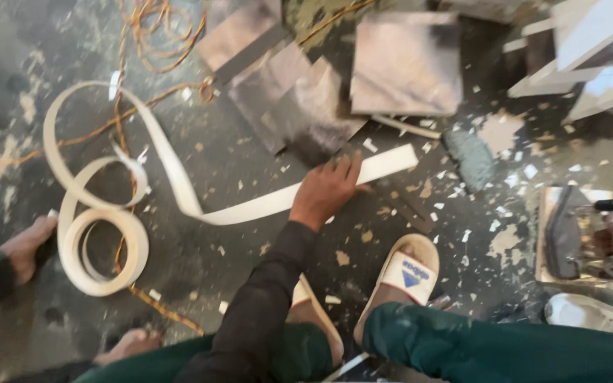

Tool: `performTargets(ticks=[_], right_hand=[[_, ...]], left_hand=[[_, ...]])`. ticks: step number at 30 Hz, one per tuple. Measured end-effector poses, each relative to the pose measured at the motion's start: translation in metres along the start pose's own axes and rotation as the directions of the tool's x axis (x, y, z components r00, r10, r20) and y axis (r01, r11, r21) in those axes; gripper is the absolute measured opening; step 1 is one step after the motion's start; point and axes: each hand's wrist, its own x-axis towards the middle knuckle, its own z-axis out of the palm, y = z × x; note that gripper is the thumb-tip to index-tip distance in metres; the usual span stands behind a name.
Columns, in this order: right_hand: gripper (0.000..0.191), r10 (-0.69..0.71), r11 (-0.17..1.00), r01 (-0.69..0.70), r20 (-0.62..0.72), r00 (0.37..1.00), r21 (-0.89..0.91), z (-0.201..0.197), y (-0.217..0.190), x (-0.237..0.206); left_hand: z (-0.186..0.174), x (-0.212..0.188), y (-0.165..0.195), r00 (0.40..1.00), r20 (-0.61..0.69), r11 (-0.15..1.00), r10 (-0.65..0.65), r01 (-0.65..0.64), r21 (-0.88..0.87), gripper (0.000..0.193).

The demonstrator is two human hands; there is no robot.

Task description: The person applies white tape to the edges of small rectangular wooden blocks using a handheld stapler-like tool to press the tape. They handle the blocks one at a time, applying tape to edges and stacking the finished pieces.

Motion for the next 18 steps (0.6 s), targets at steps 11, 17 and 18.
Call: performTargets(ticks=[11,17,18], right_hand=[[0.038,-0.099,0.974,0.083,-0.065,0.993,-0.211,-0.007,-0.010,-0.014],[0.041,-0.141,0.983,0.151,-0.101,0.985,0.101,0.006,-0.003,0.001],[0.042,-0.166,0.984,0.170,-0.094,0.982,0.043,0.004,-0.004,0.003]], left_hand=[[0.008,0.001,-0.010,0.994,0.004,0.994,0.105,-0.105,-0.014,0.058],[0.006,0.003,-0.009,0.996,-0.039,0.993,0.082,-0.085,-0.080,0.053],[0.007,0.005,-0.007,0.996,-0.045,0.993,0.074,-0.078,-0.084,0.053]])
